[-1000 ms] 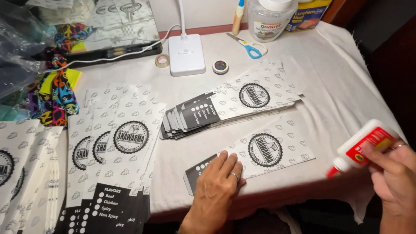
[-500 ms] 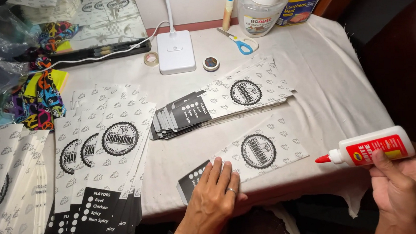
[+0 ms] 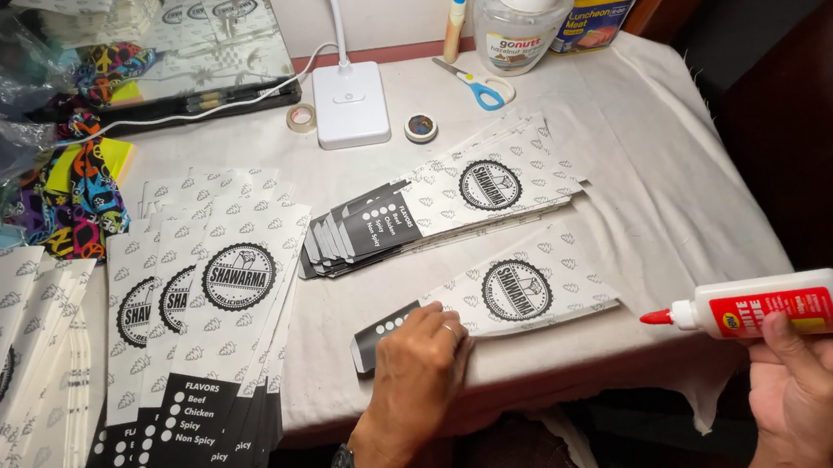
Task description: Applying glue to the side seams of paper shawarma sleeves and pressing them to seal the packaging.
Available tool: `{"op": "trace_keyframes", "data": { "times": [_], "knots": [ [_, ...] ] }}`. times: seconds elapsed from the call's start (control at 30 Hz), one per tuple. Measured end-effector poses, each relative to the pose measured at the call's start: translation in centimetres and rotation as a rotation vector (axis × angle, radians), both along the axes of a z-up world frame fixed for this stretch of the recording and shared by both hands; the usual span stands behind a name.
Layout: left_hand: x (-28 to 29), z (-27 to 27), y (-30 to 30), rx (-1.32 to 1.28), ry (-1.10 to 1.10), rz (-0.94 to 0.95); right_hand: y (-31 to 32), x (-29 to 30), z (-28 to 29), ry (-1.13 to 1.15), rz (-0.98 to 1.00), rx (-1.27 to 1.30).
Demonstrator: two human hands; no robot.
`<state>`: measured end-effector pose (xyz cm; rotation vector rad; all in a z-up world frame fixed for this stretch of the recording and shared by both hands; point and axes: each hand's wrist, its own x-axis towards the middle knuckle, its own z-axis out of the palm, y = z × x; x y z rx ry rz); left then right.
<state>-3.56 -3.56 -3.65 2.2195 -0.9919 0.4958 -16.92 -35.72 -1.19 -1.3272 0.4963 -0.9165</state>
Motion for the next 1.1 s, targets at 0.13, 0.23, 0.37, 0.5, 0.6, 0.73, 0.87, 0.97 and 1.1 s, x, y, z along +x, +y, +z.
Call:
{"op": "trace_keyframes", "data": {
  "times": [0.13, 0.23, 0.37, 0.5, 0.6, 0.73, 0.87, 0.97, 1.1],
  "knots": [
    [0.9, 0.3, 0.4, 0.034, 0.362, 0.116, -0.4, -0.1, -1.2, -0.065, 0.02, -0.015],
    [1.7, 0.5, 0.4, 0.062, 0.552, 0.199, -0.6, 0.4, -2.5, -0.098, -0.005, -0.071],
    [2.3, 2.0, 0.5, 0.165, 0.701, 0.197, 0.6, 1.7, -3.1, -0.147, -0.043, -0.066],
    [2.8, 2.3, 0.6, 0.202, 0.682, 0.168, 0.7, 2.4, -5.1, -0.173, -0.003, -0.048],
    [3.4, 2.8, 0.7, 0.209, 0.663, 0.162, 1.7, 3.0, -6.0, -0.05, -0.013, -0.204],
    [4.5, 3.3, 0.8, 0.191, 0.705, 0.155, 1.5, 3.0, -5.8, 0.017, 0.074, -0.262],
    [4.8, 3.5, 1.1, 0.145, 0.767, 0.159, -1.4, 2.4, -6.3, 0.012, -0.017, -0.34],
    [5.0, 3.9, 1.3, 0.141, 0.794, 0.165, -2.0, 2.4, -6.3, 0.021, -0.034, -0.352],
    [5.5, 3.8, 1.2, 0.16, 0.841, 0.187, -0.3, 2.8, -5.7, 0.023, 0.013, -0.314]
  ]
}}
